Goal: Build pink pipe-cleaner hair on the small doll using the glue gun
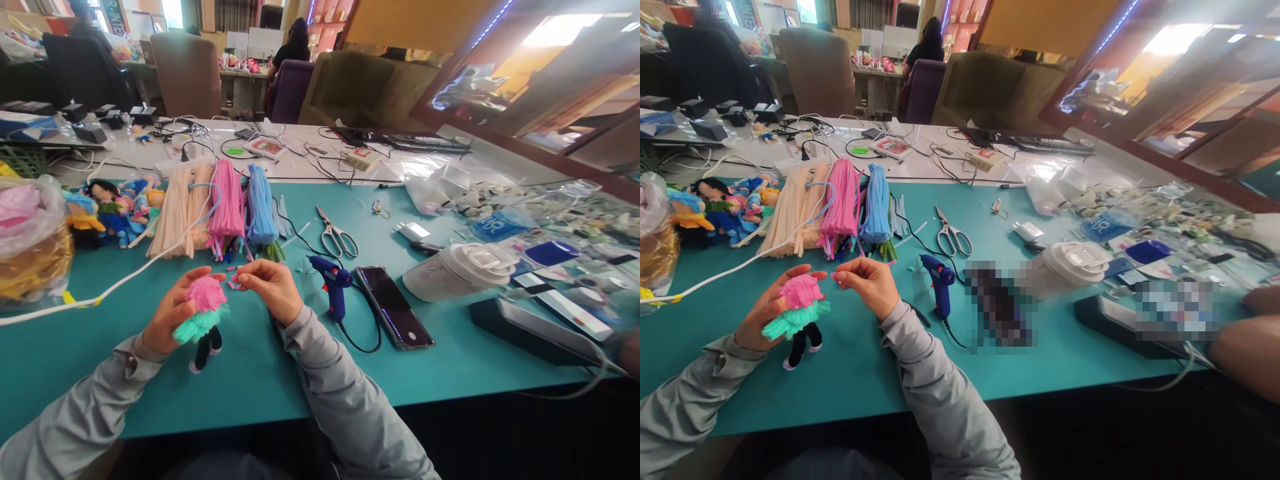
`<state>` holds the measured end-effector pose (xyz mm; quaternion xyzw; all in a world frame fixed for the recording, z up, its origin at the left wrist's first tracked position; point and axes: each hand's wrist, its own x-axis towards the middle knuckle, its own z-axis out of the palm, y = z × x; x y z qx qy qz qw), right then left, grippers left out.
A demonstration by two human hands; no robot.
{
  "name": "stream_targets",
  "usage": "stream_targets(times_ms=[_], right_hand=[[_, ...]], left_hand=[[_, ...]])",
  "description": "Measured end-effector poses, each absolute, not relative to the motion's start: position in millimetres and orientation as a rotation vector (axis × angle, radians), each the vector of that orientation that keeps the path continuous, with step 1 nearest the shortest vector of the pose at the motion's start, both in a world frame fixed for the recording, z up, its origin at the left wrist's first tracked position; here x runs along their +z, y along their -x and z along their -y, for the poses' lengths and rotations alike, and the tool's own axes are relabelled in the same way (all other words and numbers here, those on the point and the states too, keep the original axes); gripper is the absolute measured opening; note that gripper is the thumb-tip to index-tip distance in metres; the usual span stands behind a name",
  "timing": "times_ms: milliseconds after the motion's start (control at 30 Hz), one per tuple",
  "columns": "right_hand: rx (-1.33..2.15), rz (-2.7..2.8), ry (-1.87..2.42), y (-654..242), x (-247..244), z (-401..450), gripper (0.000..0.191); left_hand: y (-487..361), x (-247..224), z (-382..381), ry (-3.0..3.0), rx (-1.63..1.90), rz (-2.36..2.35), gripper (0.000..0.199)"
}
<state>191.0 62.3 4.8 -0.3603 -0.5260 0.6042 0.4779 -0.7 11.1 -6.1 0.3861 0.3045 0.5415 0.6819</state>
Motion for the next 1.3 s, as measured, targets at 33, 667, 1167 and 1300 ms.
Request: stream_targets(times_ms=[33,667,1167,1300], right_hand=[[1.5,1.274,0.847,-188,5,-59,0.037],[0.462,1.771,0.825,-181,2,-45,0.013],[0.48,1.733,0.885,-179,4,-43,0.014],[0.454,1.727,0.859,-179,5,-42,0.014]], left_hand=[[1,-6,-11,-0.849,1.211,-0.664,0.061],[4,-9,-11,-0.8,1.178,-0.699,0.063],[3,-4,-9,-0.878,1.156,-0.681,0.062],[2,-3,-9,-0.887,1.157,-0.692,0.063]])
